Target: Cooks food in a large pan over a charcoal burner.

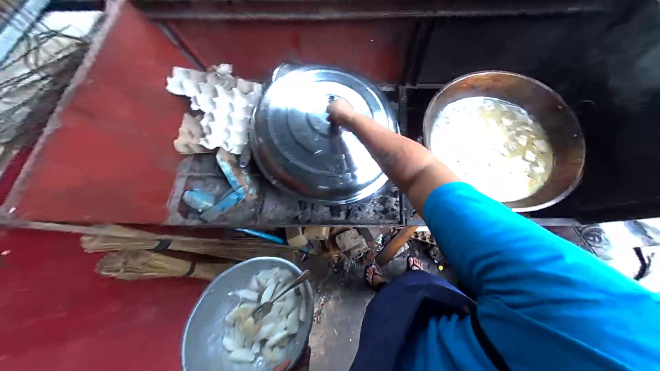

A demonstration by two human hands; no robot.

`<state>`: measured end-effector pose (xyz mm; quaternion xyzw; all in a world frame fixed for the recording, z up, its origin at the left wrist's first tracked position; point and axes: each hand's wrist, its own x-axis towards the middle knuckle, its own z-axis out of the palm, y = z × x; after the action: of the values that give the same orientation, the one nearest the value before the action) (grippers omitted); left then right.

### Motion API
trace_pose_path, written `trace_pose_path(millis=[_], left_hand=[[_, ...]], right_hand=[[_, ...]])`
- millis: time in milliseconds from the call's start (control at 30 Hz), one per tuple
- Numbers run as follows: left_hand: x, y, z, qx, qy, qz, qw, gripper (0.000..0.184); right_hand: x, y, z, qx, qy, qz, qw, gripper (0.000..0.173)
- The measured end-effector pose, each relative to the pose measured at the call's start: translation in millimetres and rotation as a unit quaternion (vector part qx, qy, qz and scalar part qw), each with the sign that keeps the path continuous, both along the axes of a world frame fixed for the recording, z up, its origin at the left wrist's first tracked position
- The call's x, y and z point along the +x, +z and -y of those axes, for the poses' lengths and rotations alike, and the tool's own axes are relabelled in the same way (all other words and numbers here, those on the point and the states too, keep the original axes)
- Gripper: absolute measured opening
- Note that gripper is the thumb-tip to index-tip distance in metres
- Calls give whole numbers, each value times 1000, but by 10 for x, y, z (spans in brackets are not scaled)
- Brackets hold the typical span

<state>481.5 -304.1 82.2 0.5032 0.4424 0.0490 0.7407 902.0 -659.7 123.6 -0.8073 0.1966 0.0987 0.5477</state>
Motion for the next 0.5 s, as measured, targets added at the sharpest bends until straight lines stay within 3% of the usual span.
trace_pose_path(millis=[133,300,400,500], left_hand=[[-26,-50,-22,-3,-9,-14,1000,17],[-107,-59,62,-16,-11,-6,1000,16],[-172,-105,104,-21,-14,14,1000,17],[-216,-109,223,-3,-9,16,1000,18]], right_hand=[[-158,355,-235,55,43,2,998,31],[-359,925,-291,14,90,30,995,27],[-585,1358,-49,-20,96,64,993,29],[-823,1683,432,-31,44,124,991,25]])
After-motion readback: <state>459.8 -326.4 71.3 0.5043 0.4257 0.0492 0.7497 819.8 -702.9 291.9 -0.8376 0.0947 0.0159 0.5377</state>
